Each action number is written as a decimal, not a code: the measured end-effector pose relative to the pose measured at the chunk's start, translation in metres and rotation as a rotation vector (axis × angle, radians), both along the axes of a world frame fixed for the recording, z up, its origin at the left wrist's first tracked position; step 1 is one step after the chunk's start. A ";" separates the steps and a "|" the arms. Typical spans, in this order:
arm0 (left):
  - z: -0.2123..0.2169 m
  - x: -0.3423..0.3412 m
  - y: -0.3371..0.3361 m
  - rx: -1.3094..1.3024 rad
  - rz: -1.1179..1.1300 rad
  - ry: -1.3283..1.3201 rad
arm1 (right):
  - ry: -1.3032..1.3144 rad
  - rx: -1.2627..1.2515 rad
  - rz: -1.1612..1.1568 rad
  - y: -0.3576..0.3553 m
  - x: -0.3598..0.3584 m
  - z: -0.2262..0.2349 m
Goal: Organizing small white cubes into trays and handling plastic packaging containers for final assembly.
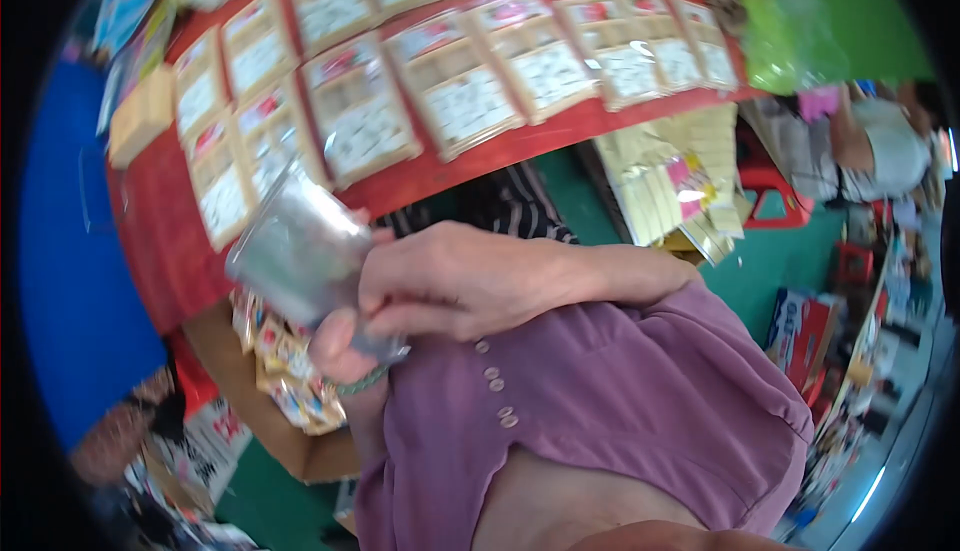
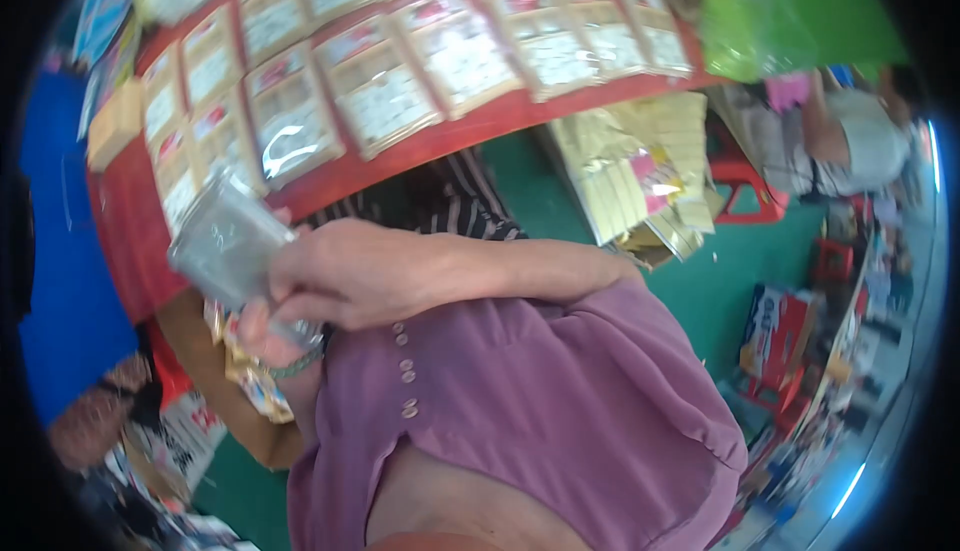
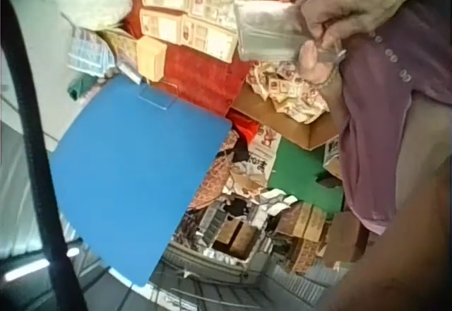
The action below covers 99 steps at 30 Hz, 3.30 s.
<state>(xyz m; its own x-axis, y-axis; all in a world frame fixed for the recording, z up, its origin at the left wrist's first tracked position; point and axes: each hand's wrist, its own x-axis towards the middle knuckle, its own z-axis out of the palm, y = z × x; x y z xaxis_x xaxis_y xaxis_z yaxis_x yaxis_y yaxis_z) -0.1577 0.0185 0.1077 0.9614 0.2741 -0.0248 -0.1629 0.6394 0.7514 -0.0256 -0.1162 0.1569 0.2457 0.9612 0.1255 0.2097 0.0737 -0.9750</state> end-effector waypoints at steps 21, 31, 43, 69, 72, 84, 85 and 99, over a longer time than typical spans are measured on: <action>-0.017 0.034 0.003 -0.513 -0.152 -0.254 | -1.196 -1.088 -1.239 -0.310 0.351 -0.057; -0.008 0.045 -0.007 -0.374 -0.033 -0.141 | -1.281 -1.371 -1.109 -0.369 0.408 -0.063; 0.007 0.034 -0.001 -0.085 0.117 0.089 | -0.269 -0.031 -0.769 -0.114 0.118 0.018; 0.011 -0.003 0.020 0.060 0.072 0.072 | 0.269 -0.078 -0.129 0.039 -0.017 -0.001; 0.011 -0.007 0.021 0.042 0.145 0.098 | 0.284 -0.070 -0.154 0.042 -0.019 -0.005; 0.026 -0.047 0.096 0.354 0.489 0.240 | 0.477 -0.064 -0.302 0.033 -0.012 -0.004; 0.029 -0.048 0.104 0.393 0.551 0.270 | 0.481 -0.064 -0.308 0.032 -0.012 -0.005; 0.029 -0.022 0.192 1.403 0.700 0.754 | 0.445 -0.038 -0.271 0.029 -0.008 -0.012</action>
